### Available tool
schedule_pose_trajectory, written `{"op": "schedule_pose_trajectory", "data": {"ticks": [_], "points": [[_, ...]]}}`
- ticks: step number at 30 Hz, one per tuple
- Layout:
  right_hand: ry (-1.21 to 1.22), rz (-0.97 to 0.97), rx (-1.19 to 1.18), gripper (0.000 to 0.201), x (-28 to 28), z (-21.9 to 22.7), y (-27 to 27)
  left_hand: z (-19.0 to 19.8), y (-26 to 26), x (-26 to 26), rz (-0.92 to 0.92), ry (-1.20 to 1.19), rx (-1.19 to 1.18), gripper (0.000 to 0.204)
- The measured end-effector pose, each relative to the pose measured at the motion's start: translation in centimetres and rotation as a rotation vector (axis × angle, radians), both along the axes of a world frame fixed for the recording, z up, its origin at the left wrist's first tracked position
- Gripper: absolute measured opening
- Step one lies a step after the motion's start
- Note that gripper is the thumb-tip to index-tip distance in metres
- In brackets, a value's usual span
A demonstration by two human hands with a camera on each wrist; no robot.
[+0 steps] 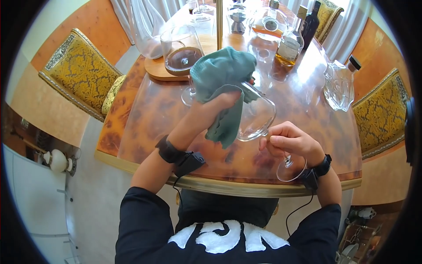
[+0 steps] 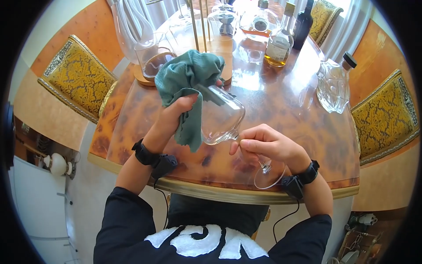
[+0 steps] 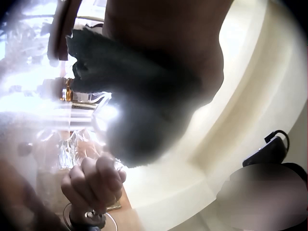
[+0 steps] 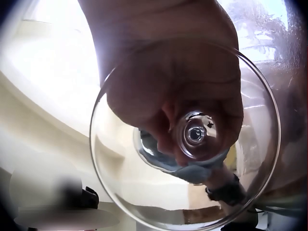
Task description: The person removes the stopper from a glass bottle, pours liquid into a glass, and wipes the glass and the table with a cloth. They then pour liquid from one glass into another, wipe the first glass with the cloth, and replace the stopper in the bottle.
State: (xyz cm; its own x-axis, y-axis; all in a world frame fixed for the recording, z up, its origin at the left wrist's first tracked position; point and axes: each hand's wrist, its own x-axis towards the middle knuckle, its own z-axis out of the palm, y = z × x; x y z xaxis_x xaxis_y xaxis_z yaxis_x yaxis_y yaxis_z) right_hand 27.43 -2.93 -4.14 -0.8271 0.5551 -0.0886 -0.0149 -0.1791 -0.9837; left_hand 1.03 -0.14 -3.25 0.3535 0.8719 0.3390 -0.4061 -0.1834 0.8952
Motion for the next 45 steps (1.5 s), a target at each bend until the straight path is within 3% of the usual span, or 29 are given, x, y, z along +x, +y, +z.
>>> {"op": "schedule_pose_trajectory", "data": {"ticks": [2, 5, 6, 7, 9, 11, 14, 15, 17, 20, 21, 23, 25, 27, 29, 30, 33, 34, 37, 39, 41, 45], "points": [[-0.047, 0.005, 0.025, 0.033, 0.0, 0.1, 0.0, 0.1, -0.4, -0.7, 0.136, 0.262, 0.136, 0.031], [-0.174, -0.020, 0.155, 0.031, 0.3, 0.6, 0.1, 1.1, -1.0, -0.3, 0.243, 0.395, 0.324, 0.036], [-0.170, -0.019, 0.160, 0.030, 0.3, 0.7, 0.1, 1.8, -0.8, -0.3, 0.253, 0.471, 0.548, 0.035], [-0.168, -0.015, 0.163, 0.029, 0.3, 0.7, 0.0, 1.9, -0.6, -0.3, 0.243, 0.474, 0.553, 0.035], [-0.151, -0.033, 0.197, 0.028, 0.3, 0.6, -0.1, 2.0, -0.7, -0.4, 0.361, 0.625, 0.958, 0.028], [-0.142, -0.048, 0.243, 0.027, 0.2, 0.7, -0.1, 1.5, -1.1, -0.2, 0.347, 0.662, 0.884, 0.026], [-0.122, -0.104, 0.247, 0.026, 0.0, 0.5, -0.3, 1.7, -0.6, 0.9, 0.587, 0.584, 1.032, 0.024], [-0.160, -0.144, 0.290, 0.025, -0.1, 0.6, -0.4, 1.3, -0.6, 1.3, 0.586, 0.584, 1.028, 0.024], [-0.201, -0.180, 0.342, 0.025, -0.2, 0.8, -0.5, 0.5, -0.3, 1.8, 0.465, 0.313, 0.520, 0.018], [-0.179, -0.255, 0.390, 0.023, -0.4, 0.8, -0.4, 0.6, 0.2, 1.6, 0.392, 0.188, 0.475, 0.013], [-0.210, -0.283, 0.508, 0.021, -0.4, 0.8, -0.3, 0.6, 0.3, 1.5, 0.338, 0.111, 0.406, 0.013], [-0.242, -0.300, 0.612, 0.019, -0.4, 0.6, -0.4, 1.3, -0.3, 1.0, 0.367, 0.171, 0.453, 0.013], [-0.255, -0.319, 0.714, 0.013, -0.3, 0.8, -0.2, 1.5, -0.1, -0.3, 0.139, 0.289, 0.254, 0.013], [-0.283, -0.306, 0.790, 0.009, 0.2, 1.0, 0.0, 1.3, 0.0, -0.8, 0.135, 0.334, 0.301, 0.014], [-0.313, -0.294, 0.853, 0.015, 0.6, 1.2, -0.1, 3.1, -0.9, -1.4, -0.139, 0.582, 0.167, 0.021], [-0.322, -0.287, 0.854, 0.008, 0.7, 1.5, -0.1, 1.4, 0.0, -1.3, -0.102, 0.561, 0.414, 0.028], [-0.364, -0.273, 0.892, 0.012, 1.2, 1.5, 0.3, 0.4, 0.1, -0.6, -0.002, 0.429, 0.405, 0.029], [-0.362, -0.314, 0.951, 0.014, 1.0, 1.5, 0.4, 0.4, -0.5, 0.1, 0.023, 0.288, 0.234, 0.022], [-0.360, -0.384, 1.067, 0.018, 1.1, 0.6, 0.4, 0.1, -0.1, 0.6, 0.118, 0.208, 0.209, 0.015], [-0.357, -0.424, 1.145, 0.020, 1.2, 0.4, 0.6, 0.3, -0.7, 1.3, 0.191, 0.203, 0.279, 0.013], [-0.510, -0.500, 1.360, 0.022, 1.5, 0.7, 1.0, 0.7, -0.9, 1.7, 0.286, 0.172, 0.377, 0.015], [-0.485, -0.598, 1.360, 0.022, 1.7, 0.5, 1.5, 0.6, -1.3, 1.9, 0.123, 0.051, 0.123, 0.017]]}}
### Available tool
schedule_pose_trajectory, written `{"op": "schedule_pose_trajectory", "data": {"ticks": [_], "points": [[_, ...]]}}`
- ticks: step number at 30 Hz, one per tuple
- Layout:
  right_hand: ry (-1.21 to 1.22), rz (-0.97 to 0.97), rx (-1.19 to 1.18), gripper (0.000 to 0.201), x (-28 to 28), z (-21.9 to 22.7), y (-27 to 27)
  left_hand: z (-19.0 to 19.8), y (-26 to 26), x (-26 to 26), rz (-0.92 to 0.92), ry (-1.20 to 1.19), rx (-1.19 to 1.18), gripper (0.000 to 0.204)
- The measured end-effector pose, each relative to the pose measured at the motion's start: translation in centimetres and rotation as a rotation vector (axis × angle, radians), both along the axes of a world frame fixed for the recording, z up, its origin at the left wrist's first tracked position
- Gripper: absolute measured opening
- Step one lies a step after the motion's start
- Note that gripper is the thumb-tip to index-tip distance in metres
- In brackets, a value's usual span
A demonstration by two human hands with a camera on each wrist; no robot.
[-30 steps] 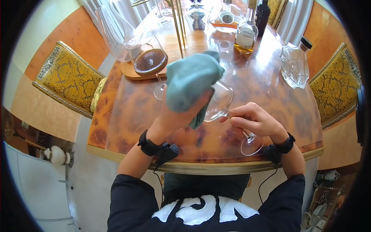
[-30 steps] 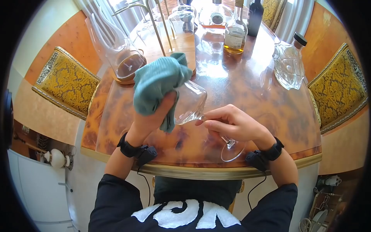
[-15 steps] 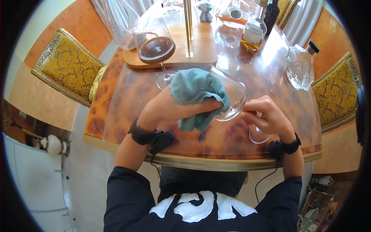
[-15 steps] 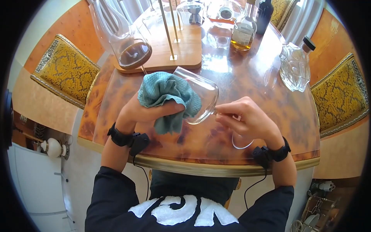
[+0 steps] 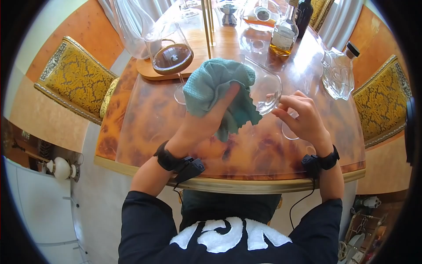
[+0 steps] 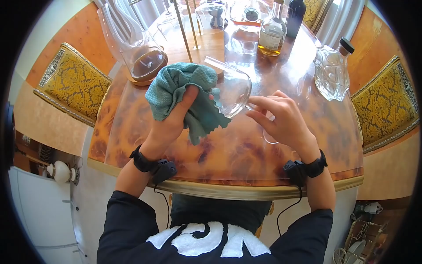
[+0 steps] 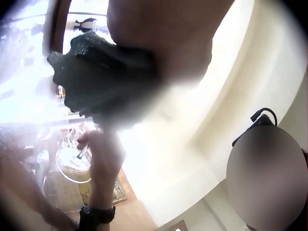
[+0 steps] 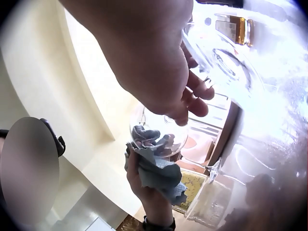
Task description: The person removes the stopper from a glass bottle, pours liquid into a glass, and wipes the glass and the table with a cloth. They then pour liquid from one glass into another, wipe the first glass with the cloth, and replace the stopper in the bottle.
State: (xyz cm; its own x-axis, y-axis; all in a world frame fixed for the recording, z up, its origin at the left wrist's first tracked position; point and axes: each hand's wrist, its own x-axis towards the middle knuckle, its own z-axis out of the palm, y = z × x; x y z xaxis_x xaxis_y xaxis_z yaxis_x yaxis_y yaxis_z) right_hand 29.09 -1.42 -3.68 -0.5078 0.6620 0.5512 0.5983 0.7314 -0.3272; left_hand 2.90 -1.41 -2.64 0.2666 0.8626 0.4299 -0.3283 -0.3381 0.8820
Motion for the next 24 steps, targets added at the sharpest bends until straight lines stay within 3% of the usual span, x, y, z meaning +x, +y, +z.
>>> {"op": "schedule_pose_trajectory", "data": {"ticks": [2, 6, 8, 9, 11, 12, 14, 15, 16, 18, 19, 20, 21, 22, 23, 24], "points": [[0.076, 0.047, -0.107, 0.022, -0.2, 0.0, 0.1, -0.4, 0.3, 0.3, 0.179, 0.075, 0.097, 0.019], [0.111, 0.075, -0.291, 0.025, 0.0, 0.0, 0.1, -0.4, 0.0, 0.0, 0.206, -0.012, 0.042, 0.021], [0.079, 0.230, -0.540, 0.045, 0.8, -0.4, 0.7, -0.6, 0.4, 0.0, 0.317, -0.037, 0.176, 0.022], [0.076, 0.230, -0.538, 0.045, 0.9, -0.4, 0.7, -0.5, 0.3, 0.0, 0.319, -0.040, 0.179, 0.022], [0.294, 0.248, -0.830, 0.072, 1.0, -0.7, 0.6, 0.0, -0.1, -0.1, 0.227, -0.140, 0.181, 0.020], [0.289, 0.251, -0.830, 0.072, 1.5, -0.8, 1.1, -0.1, 0.0, -0.2, 0.232, -0.143, 0.183, 0.020], [0.300, 0.355, -0.885, 0.090, 2.6, -0.5, 2.1, -0.1, 0.2, -0.2, 0.422, -0.131, 0.220, 0.019], [0.459, 0.439, -1.007, 0.088, 2.7, -0.5, 2.0, 0.1, 0.2, -0.1, 0.425, -0.136, 0.224, 0.019], [0.452, 0.441, -1.002, 0.088, 2.5, -0.4, 1.9, 0.5, 0.0, -0.1, 0.360, -0.241, 0.215, 0.018], [0.700, 0.433, -1.130, 0.082, 1.9, -0.9, 1.9, 0.3, 0.3, -0.4, 0.300, -0.346, 0.207, 0.016], [0.780, 0.308, -1.131, 0.068, 1.4, -1.2, 2.0, -0.1, 1.0, -0.6, 0.435, -0.258, 0.217, 0.016], [0.778, 0.308, -1.132, 0.068, 1.6, -1.2, 2.1, -0.4, 1.4, -0.7, 0.570, -0.167, 0.223, 0.015], [0.909, 0.275, -1.040, 0.064, 1.9, -1.3, 2.2, -0.9, 1.3, -0.9, 0.574, -0.168, 0.219, 0.015], [1.035, 0.241, -0.943, 0.059, 2.2, -1.3, 2.4, -0.3, 0.9, -0.9, 0.437, -0.113, 0.108, 0.016], [1.002, 0.235, -0.807, 0.055, 2.4, -1.0, 2.5, 0.0, 0.7, -0.8, 0.296, -0.060, 0.001, 0.016], [0.997, 0.234, -0.807, 0.055, 2.8, -1.0, 2.8, -0.1, 0.9, -0.9, 0.297, -0.064, 0.001, 0.016]]}}
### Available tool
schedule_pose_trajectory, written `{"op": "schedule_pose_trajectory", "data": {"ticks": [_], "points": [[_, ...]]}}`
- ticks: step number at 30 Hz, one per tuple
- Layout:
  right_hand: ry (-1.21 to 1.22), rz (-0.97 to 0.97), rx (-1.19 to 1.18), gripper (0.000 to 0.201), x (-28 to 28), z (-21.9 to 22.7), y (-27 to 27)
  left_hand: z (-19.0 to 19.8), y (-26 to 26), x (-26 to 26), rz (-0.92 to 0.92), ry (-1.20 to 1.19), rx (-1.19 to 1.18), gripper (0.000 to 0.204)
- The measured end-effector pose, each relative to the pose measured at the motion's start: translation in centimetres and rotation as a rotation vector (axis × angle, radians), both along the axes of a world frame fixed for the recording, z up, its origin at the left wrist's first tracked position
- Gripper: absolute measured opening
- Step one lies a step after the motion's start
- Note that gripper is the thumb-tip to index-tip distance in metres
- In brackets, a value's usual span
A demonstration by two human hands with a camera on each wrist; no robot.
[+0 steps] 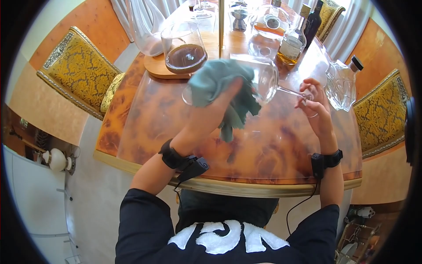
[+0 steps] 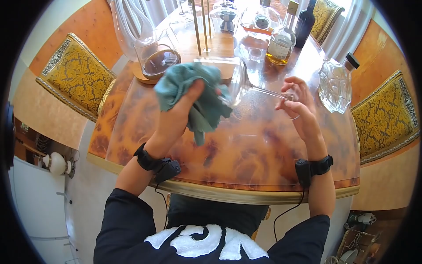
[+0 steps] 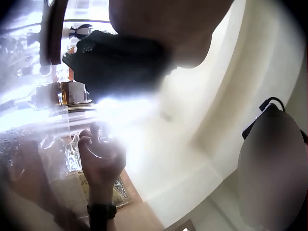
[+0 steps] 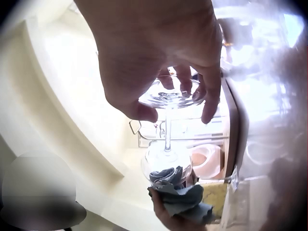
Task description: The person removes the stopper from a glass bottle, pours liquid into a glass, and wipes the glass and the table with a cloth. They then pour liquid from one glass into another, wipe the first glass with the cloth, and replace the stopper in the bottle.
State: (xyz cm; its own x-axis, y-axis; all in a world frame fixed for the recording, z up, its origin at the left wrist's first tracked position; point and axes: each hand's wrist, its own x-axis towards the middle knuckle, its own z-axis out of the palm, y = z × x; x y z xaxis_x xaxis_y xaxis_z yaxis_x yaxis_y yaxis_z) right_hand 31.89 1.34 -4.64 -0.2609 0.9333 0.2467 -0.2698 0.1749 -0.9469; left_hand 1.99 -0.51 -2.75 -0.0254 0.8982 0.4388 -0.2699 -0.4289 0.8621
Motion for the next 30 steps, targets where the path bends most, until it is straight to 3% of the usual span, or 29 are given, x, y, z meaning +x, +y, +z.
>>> {"op": "schedule_pose_trajectory", "data": {"ticks": [2, 3, 7, 11, 13, 16, 17, 18, 20, 21, 22, 25, 30], "points": [[-0.144, -0.120, 0.278, 0.055, 1.0, -0.3, 0.5, -0.2, 0.3, -0.2, -0.449, 0.094, -0.192, 0.027], [-0.165, -0.180, 0.310, 0.054, 1.0, -0.9, 0.7, -0.2, -0.1, -0.2, -0.488, 0.206, -0.191, 0.040], [-0.188, -0.168, 0.346, 0.056, 1.6, -0.6, 0.8, -0.5, 0.3, -0.3, -0.676, 0.147, -0.287, 0.051], [-0.188, -0.244, 0.411, 0.056, 0.7, 0.0, 0.2, 0.0, -0.2, 0.1, -0.634, 0.013, -0.337, 0.047], [-0.182, -0.282, 0.439, 0.056, 0.6, -0.1, 0.0, -1.0, 0.6, 0.1, -0.213, 0.325, -0.055, 0.038], [-0.144, -0.252, 0.433, 0.057, 1.1, -0.1, 0.3, -1.6, 0.4, -0.4, -0.154, 0.170, 0.030, 0.028], [-0.112, -0.260, 0.409, 0.057, 1.4, 0.1, 0.4, -1.7, 0.6, -0.2, -0.082, 0.204, 0.154, 0.044], [-0.081, -0.267, 0.379, 0.058, 1.7, 0.2, 0.3, -1.9, 0.3, 0.0, -0.083, 0.202, 0.148, 0.044], [-0.051, -0.274, 0.357, 0.058, 2.5, 0.5, 0.5, -0.7, -0.8, 1.0, -0.323, -0.198, -0.081, 0.054], [-0.017, -0.284, 0.340, 0.058, 2.9, 0.6, 0.7, -0.7, -0.3, 1.5, -0.199, -0.213, -0.029, 0.053], [-0.016, -0.284, 0.342, 0.058, 3.3, 0.7, 0.9, -0.8, -0.2, 1.3, -0.200, -0.213, -0.027, 0.053], [0.016, -0.258, 0.277, 0.057, 4.0, 0.4, 1.2, -0.8, -0.7, -0.1, -0.083, -0.037, -0.459, 0.035], [0.004, -0.226, 0.235, 0.055, 4.1, 0.0, 1.5, -1.4, 0.8, 0.7, 0.057, 0.081, -0.183, 0.025]]}}
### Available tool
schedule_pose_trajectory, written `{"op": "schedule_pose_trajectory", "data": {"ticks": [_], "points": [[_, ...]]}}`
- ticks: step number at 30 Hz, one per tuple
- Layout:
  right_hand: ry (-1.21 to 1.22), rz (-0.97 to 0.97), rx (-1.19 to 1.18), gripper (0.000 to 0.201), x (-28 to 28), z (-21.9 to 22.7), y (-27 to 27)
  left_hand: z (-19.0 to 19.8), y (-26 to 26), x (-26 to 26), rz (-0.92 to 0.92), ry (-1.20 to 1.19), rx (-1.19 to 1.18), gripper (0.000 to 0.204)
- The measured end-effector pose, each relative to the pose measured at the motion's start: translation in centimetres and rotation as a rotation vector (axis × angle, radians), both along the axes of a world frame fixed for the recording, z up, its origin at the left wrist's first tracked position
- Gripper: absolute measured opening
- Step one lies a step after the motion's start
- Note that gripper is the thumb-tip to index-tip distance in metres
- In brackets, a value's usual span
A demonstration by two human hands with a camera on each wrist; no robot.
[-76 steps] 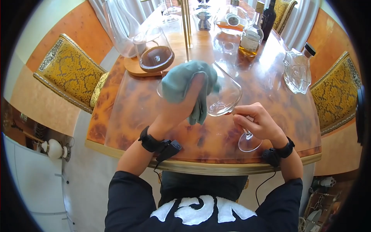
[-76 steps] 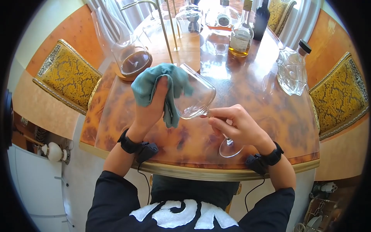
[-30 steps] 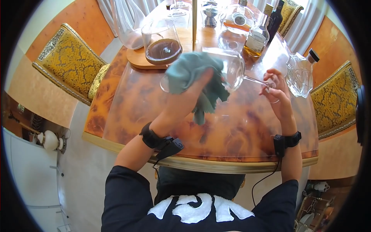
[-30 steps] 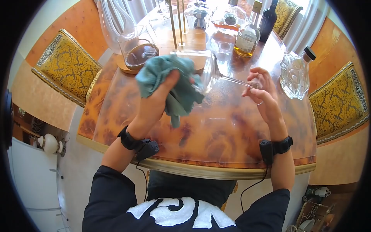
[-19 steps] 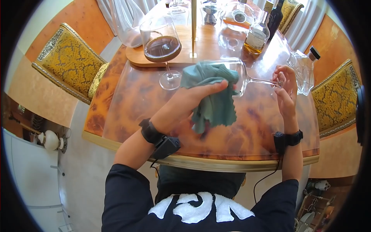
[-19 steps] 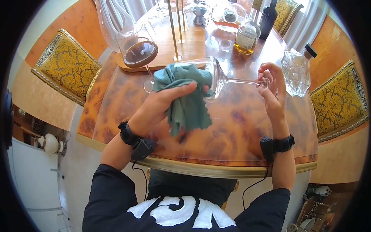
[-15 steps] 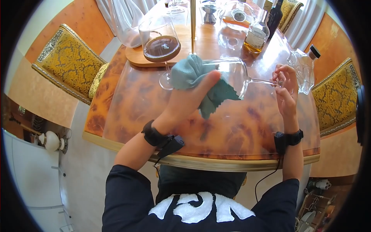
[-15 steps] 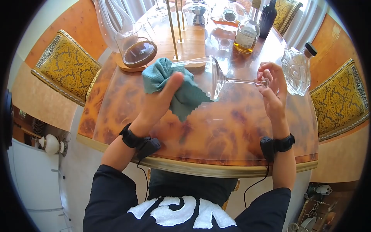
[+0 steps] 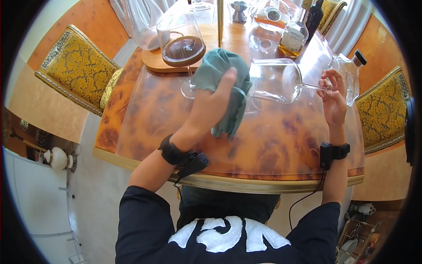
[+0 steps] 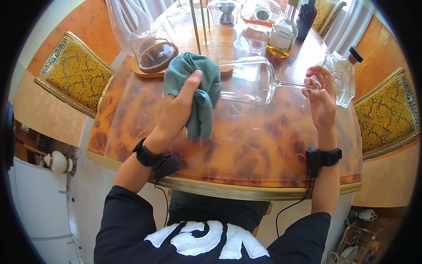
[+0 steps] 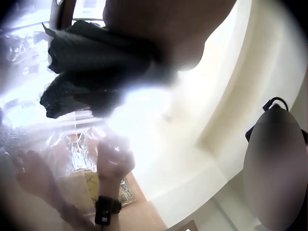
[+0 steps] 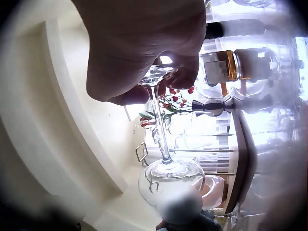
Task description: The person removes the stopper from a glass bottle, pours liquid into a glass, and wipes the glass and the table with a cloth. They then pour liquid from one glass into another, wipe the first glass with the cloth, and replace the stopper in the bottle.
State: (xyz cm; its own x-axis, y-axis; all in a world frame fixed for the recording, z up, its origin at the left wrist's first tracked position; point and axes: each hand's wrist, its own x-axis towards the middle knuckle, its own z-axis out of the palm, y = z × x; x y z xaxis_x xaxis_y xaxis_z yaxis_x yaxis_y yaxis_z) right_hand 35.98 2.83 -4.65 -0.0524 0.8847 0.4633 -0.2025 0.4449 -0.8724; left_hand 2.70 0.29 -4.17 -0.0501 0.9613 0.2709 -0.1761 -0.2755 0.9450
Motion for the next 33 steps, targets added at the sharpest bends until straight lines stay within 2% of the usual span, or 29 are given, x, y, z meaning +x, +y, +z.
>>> {"op": "schedule_pose_trajectory", "data": {"ticks": [3, 6, 7, 8, 10, 11, 12, 13, 14, 16, 18, 20, 22, 24, 25, 26, 27, 33], "points": [[-0.008, 0.029, -0.048, 0.051, -0.5, -0.7, 0.2, -0.3, -0.2, -0.4, -0.093, 0.065, -0.055, 0.034], [0.055, -0.008, -0.188, 0.049, -1.8, -1.6, 0.1, -0.5, -0.9, 0.0, -0.273, 0.188, 0.117, 0.034], [0.081, 0.091, -0.231, 0.050, -1.8, -1.6, 0.1, -0.3, -0.9, 0.5, -0.275, 0.244, 0.237, 0.030], [0.081, 0.092, -0.230, 0.050, -2.0, -1.6, -0.1, -0.6, -0.9, 0.7, -0.274, 0.245, 0.238, 0.030], [0.020, 0.147, -0.279, 0.040, -3.0, -1.4, -0.5, -0.9, -0.9, 0.8, -0.433, 0.293, 0.222, 0.027], [0.020, 0.149, -0.279, 0.040, -3.7, -1.0, -0.6, -0.7, -1.0, 0.9, -0.460, 0.241, 0.151, 0.025], [0.044, 0.032, -0.287, 0.037, -4.5, -0.5, -0.7, -0.4, -1.1, 0.9, -0.460, 0.238, 0.150, 0.025], [0.066, -0.086, -0.293, 0.037, -4.8, 0.1, -0.9, -0.2, -1.0, 0.9, -0.465, 0.100, 0.028, 0.026], [0.060, -0.086, -0.296, 0.037, -4.6, 0.8, -1.3, 0.0, -1.0, 0.9, -0.467, -0.039, -0.095, 0.026], [-0.590, -0.815, 0.384, 0.035, -4.2, 2.6, -3.0, 0.3, -0.9, 0.1, -0.423, 0.000, -0.131, 0.027], [-0.315, -0.357, 0.308, 0.027, -3.8, 5.3, -7.3, 0.8, -1.2, 0.0, -0.405, 0.071, -0.152, 0.028], [0.007, 0.194, 0.051, 0.037, -10.0, 7.7, -12.4, 0.8, -1.5, 0.4, -0.398, 0.053, -0.164, 0.028], [0.053, 0.618, 0.049, 0.057, -13.8, 9.0, -14.0, 0.5, -1.4, 0.5, -0.398, 0.037, -0.125, 0.029], [0.095, 0.630, 0.123, 0.062, -17.2, 9.7, -15.9, -0.1, -1.2, 0.5, -0.426, 0.024, -0.120, 0.030], [0.068, 0.630, 0.361, 0.073, -17.9, 8.6, -15.7, -0.5, -0.9, 0.7, -0.380, 0.024, -0.045, 0.030], [0.038, 0.626, 0.598, 0.094, -18.5, 7.5, -15.4, -0.4, -0.9, 0.8, -0.330, 0.021, 0.029, 0.030], [0.074, 0.560, 0.532, 0.091, -19.3, 7.7, -16.5, 0.0, -1.3, 0.5, -0.371, 0.010, -0.085, 0.029], [-0.061, 0.373, 0.366, 0.076, -19.7, 10.1, -17.6, -0.1, -1.5, 0.4, -0.381, 0.028, -0.127, 0.030]]}}
